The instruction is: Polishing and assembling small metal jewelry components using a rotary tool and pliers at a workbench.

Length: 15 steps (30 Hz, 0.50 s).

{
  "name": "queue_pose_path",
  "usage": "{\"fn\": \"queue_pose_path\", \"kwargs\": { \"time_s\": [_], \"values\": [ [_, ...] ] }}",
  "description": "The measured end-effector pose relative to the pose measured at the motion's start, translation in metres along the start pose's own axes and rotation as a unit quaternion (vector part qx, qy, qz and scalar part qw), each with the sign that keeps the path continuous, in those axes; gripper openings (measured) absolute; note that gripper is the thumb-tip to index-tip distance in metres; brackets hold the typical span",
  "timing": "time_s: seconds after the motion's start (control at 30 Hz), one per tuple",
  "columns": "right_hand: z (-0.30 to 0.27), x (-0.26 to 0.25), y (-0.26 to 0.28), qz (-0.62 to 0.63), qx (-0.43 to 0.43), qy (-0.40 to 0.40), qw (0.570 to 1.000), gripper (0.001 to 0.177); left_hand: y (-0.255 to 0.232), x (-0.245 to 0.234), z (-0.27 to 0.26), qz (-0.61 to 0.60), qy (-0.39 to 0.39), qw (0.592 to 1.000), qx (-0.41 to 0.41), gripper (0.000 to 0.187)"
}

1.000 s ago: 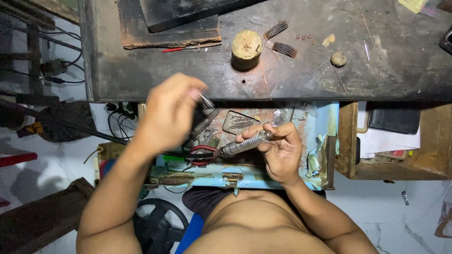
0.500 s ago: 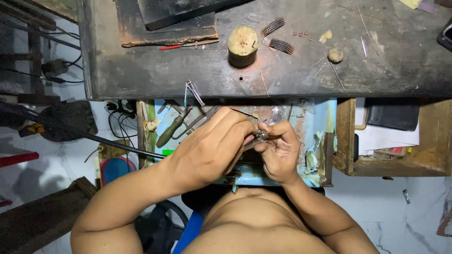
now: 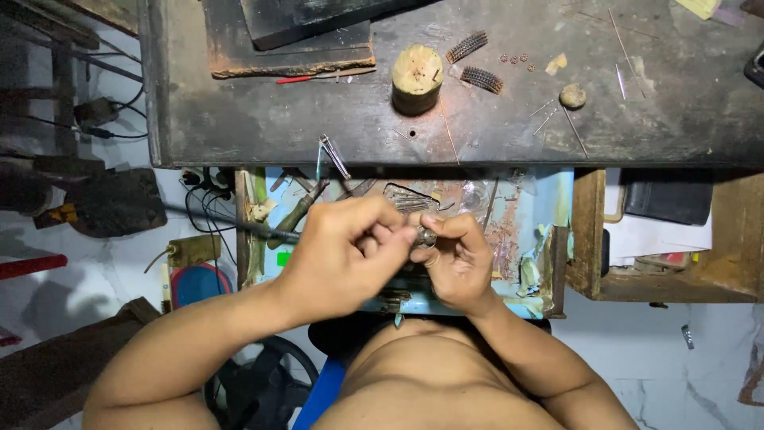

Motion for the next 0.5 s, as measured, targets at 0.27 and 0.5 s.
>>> {"fn": "queue_pose_path", "kwargs": {
  "time_s": [0.27,0.5],
  "values": [
    [0.002,-0.003,0.001,0.045,0.02,0.012,0.999,0.034,0.004,-0.016,0.005,-0.172,0.082,0.97,-0.152,0.054],
    [-0.003,-0.003,-0.007,0.073,0.047,0.01,0.996,0.03,0.004,-0.015,0.005,0.164,0.065,0.954,0.243,0.029]
  ]
}}
Point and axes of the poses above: each hand's wrist, its own z-axis towards the middle knuckle, its own x-axis out of the palm, y = z × x, the point moved 2 cm from there along z, towards the middle knuckle, and after that the axes turned 7 degrees about z, right-handed, at the moved point
